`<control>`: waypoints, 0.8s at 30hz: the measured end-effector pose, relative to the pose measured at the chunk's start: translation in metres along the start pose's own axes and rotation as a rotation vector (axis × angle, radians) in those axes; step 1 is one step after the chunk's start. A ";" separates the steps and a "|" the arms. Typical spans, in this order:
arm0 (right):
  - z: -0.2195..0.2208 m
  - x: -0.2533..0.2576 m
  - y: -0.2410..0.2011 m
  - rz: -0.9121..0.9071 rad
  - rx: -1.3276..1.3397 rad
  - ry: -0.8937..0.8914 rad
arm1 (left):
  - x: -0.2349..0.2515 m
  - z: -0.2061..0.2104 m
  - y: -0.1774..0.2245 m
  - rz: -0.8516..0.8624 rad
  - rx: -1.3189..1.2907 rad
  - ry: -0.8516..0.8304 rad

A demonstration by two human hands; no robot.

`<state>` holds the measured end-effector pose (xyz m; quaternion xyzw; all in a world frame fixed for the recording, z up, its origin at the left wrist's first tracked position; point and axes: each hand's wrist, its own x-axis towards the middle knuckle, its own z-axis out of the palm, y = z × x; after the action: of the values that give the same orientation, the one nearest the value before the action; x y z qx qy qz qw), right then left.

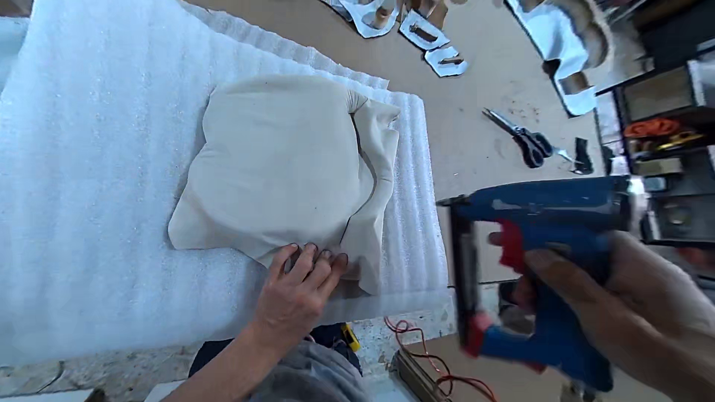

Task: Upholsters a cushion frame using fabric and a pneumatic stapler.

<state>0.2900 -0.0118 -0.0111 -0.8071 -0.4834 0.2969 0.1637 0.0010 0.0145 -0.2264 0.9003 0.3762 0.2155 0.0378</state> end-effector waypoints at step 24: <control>0.106 0.075 -0.158 0.699 -0.224 -0.440 | -0.004 0.010 0.007 -0.125 -0.221 0.125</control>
<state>0.1412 0.1273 -0.0299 -0.8525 -0.2334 0.4454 -0.1427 0.0070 0.0076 -0.2356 0.8502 0.4073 0.3085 0.1266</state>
